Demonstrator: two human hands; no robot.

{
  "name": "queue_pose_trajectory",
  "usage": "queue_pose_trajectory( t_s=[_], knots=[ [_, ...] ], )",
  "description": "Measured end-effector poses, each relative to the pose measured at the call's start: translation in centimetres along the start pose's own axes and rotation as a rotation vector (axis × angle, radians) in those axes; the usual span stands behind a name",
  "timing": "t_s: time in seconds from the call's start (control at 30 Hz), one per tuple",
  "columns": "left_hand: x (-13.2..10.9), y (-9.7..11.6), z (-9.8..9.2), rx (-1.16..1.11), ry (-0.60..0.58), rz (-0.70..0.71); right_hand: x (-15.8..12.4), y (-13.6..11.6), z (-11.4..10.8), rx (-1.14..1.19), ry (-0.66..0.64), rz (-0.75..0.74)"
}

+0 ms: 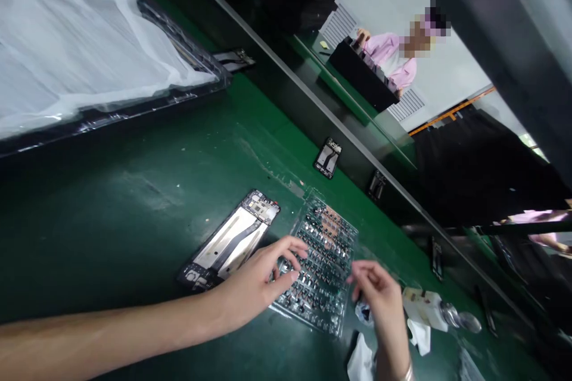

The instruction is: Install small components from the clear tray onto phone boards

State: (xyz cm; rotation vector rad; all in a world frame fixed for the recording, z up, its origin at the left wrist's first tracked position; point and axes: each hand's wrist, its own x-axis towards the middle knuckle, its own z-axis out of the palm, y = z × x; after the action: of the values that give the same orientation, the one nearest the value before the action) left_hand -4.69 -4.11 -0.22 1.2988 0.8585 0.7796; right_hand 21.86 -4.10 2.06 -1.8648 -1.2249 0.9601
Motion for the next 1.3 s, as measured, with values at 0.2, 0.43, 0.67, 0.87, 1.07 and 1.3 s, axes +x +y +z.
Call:
queue_pose_trajectory(
  t_s=[0.2,0.43,0.67,0.87,1.07,1.3],
  knots=[
    [-0.2,-0.1,0.7,0.056,-0.063,-0.038,-6.9,2.8,2.0,-0.68,0.007,-0.287],
    [0.1,0.0,0.6,0.1,-0.077,-0.022,-8.1,3.7,3.9,-1.103,0.11,-0.505],
    [-0.3,-0.4,1.0,0.231,-0.092,0.058,-8.3,3.0,4.8,-1.193,0.152,-0.485],
    [-0.8,-1.5,1.6,0.758,-0.229,0.528,-9.5,1.0,6.7,-0.416,0.009,-0.233],
    [-0.6,-1.5,1.4,0.821,-0.297,0.61,-9.6,-0.3,7.7,-0.024,-0.124,-0.183],
    [-0.2,-0.8,1.2,0.531,-0.28,0.308,-9.8,-0.9,6.5,-0.046,-0.017,-0.106]
  ],
)
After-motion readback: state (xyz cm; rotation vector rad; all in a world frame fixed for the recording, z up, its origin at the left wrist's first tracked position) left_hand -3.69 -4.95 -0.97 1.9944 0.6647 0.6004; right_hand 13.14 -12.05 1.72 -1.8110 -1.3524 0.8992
